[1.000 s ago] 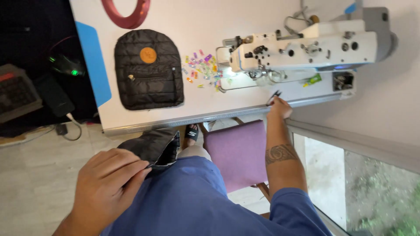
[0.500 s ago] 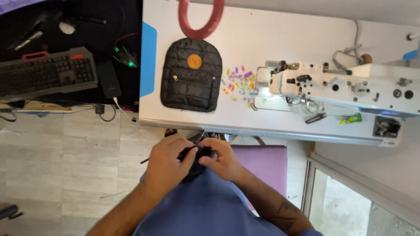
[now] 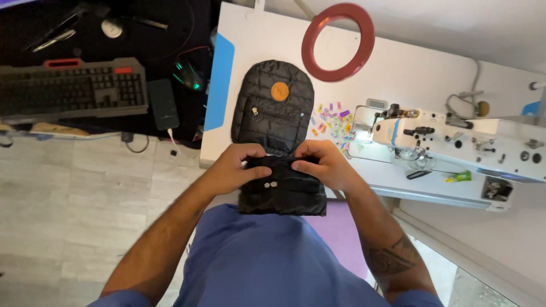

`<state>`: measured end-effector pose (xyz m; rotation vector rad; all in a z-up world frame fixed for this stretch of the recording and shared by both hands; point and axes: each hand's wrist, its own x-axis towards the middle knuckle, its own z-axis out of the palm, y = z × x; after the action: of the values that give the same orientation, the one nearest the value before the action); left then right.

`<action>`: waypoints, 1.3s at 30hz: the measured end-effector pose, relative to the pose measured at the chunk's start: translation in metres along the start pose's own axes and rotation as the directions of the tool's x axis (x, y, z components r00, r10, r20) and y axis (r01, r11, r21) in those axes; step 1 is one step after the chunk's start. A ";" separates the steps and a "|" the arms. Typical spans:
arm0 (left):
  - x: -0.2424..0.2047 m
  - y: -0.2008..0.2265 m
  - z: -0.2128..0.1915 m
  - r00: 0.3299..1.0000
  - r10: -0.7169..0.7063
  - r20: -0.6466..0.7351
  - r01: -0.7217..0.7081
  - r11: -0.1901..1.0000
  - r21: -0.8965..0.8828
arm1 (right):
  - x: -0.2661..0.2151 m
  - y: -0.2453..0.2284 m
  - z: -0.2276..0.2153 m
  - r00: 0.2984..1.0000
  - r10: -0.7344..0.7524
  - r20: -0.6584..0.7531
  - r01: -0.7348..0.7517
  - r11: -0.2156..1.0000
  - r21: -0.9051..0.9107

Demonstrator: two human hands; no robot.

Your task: Assembling a black quilted bag by turning it inside out and attaching fabric clips to the edges at a sewing station

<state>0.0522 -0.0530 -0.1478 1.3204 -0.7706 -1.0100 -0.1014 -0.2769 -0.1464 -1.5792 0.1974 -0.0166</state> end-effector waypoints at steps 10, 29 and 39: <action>0.074 -0.014 -0.069 0.987 -0.158 0.037 0.114 0.835 0.538 | 0.060 0.016 0.006 0.976 0.034 -0.214 -0.148 0.826 -0.543; 0.241 -0.117 -0.135 0.809 -0.561 0.176 0.327 0.678 0.659 | 0.173 0.168 -0.083 0.856 0.489 -0.165 -0.504 0.723 -0.473; 0.204 -0.098 -0.116 0.642 -0.716 0.274 0.338 0.585 0.737 | 0.150 0.115 -0.035 0.949 0.303 -0.088 -0.307 0.823 -0.478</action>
<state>0.2233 -0.1893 -0.2779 1.9694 -1.2507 -1.8167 0.0283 -0.3323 -0.2767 -2.0355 0.4923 0.3015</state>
